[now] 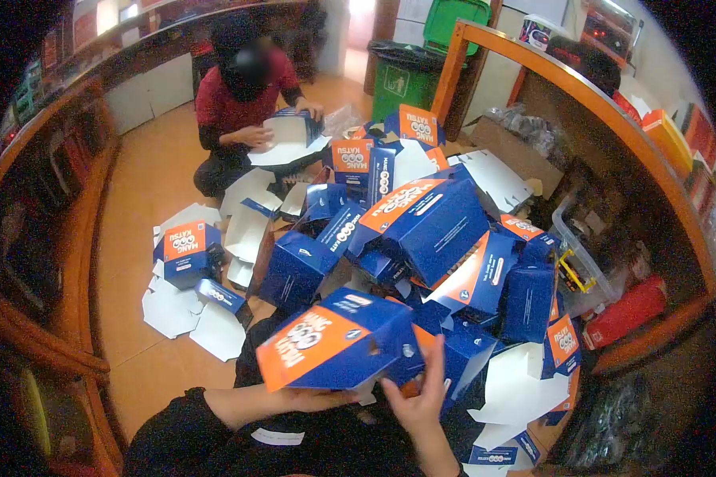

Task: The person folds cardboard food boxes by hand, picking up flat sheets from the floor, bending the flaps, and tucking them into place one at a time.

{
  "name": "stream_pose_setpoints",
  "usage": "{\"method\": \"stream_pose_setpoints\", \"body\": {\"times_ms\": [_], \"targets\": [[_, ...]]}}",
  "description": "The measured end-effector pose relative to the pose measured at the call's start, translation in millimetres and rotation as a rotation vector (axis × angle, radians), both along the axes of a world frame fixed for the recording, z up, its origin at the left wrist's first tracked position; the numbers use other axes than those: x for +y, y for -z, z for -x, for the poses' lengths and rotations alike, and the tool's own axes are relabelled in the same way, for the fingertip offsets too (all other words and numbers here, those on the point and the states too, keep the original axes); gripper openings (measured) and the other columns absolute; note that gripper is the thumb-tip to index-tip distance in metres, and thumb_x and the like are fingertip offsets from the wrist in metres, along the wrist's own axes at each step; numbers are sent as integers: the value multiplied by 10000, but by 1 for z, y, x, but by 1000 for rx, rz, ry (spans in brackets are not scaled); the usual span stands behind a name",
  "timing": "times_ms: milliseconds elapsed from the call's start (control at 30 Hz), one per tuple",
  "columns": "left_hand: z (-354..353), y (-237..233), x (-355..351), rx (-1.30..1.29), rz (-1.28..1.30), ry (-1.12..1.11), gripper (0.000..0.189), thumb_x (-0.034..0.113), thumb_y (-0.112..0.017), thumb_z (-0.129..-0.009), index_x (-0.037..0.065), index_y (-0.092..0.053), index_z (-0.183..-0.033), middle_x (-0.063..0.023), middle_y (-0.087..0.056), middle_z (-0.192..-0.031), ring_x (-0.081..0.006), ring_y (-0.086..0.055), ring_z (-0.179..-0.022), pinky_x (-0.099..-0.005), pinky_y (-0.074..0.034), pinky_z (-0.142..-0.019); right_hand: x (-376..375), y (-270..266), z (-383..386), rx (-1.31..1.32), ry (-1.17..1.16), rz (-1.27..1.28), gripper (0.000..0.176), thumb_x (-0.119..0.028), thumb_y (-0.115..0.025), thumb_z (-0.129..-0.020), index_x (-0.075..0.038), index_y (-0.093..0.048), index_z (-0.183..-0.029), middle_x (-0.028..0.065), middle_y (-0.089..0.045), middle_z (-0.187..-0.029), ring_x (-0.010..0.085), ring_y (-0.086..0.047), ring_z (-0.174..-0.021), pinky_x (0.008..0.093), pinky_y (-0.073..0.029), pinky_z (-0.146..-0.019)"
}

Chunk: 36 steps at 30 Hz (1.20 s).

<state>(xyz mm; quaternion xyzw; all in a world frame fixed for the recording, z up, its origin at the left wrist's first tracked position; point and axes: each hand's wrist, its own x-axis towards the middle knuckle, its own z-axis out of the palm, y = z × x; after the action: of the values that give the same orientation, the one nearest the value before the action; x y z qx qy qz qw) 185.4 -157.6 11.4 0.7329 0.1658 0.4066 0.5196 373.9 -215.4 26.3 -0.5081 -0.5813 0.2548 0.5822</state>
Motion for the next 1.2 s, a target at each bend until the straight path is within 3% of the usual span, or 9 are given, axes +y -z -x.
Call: {"method": "stream_pose_setpoints", "body": {"times_ms": [33, 167, 333, 400, 500, 900, 1033, 1133, 1200], "targets": [[4, -17, 0, 265, -536, -228, 404, 291, -610, -827, 29, -518, -1121, -139, -560, -1082, -269, -527, -1033, -373, -401, -890, -4, -12, -1, 125, 45, 85, 986, -4, -701, -650, -2, -53, -1393, 186, -415, -1255, 252, -454, -1127, 347, -376, -941], [25, 4, 15, 206, -577, -519, 575, 295, -726, -693, 59, -506, -1170, -173, -499, -1207, -337, -455, -1130, -423, -328, -956, -5, -14, -16, 367, 210, -29, 920, -70, -702, -697, -33, -97, -1390, 150, -400, -1259, 236, -418, -1149, 357, -347, -961], [39, 25, 47, -57, -578, -342, 1197, 511, -827, -457, 128, -164, -1378, -203, -71, -1413, -451, -120, -1279, -498, -196, -1025, -17, 16, -37, 517, 1, 119, 771, -303, -705, -737, 12, -272, -1290, 138, -416, -1244, 249, -430, -1139, 378, -334, -963], [28, 133, 76, -135, -78, 33, 1316, 534, -835, -400, 142, -70, -1396, -230, -53, -1415, -448, -90, -1292, -495, -170, -1037, -18, 21, -31, 517, -106, 149, 733, -292, -685, -754, 3, -278, -1287, 142, -417, -1240, 253, -433, -1138, 377, -340, -959], [57, -15, 41, 110, -309, 91, 1502, 559, -842, -278, 151, 65, -1404, -274, 19, -1417, -413, -51, -1321, -448, -179, -1053, -16, 8, -16, 780, -83, 225, 711, -272, -664, -755, -21, -280, -1298, 146, -399, -1259, 259, -410, -1161, 386, -339, -967], [71, -10, 39, 128, -308, -25, 1161, 349, -806, -511, -13, -81, -1343, -224, -217, -1300, -359, -237, -1246, -425, -221, -1029, 3, 17, -15, 609, -149, 294, 986, -470, -676, -708, -99, -91, -1409, 176, -296, -1358, 296, -425, -1171, 404, -370, -960], [71, -27, 34, 227, -244, 274, 1218, 361, -806, -489, -33, -56, -1364, -247, -134, -1373, -371, -148, -1303, -437, -172, -1050, 7, 36, -50, 489, -262, 122, 747, -452, -622, -778, -60, -298, -1326, 210, -441, -1221, 319, -484, -1107, 428, -429, -899], [70, -27, 38, 138, -411, 54, 1272, 343, -813, -522, 31, 62, -1391, -237, -76, -1405, -387, -195, -1287, -464, -261, -1013, -4, 39, -46, 387, -76, 120, 552, -424, -471, -885, -18, -367, -1245, 204, -479, -1180, 317, -522, -1054, 419, -461, -860], [52, -22, 36, -366, 46, 122, 1310, 387, -823, -524, 49, 101, -1389, -212, -36, -1427, -371, -177, -1305, -460, -244, -1025, -1, 40, -20, 687, 29, 70, 487, -379, -348, -939, 14, -376, -1227, 191, -481, -1184, 306, -530, -1043, 404, -457, -861]]}}
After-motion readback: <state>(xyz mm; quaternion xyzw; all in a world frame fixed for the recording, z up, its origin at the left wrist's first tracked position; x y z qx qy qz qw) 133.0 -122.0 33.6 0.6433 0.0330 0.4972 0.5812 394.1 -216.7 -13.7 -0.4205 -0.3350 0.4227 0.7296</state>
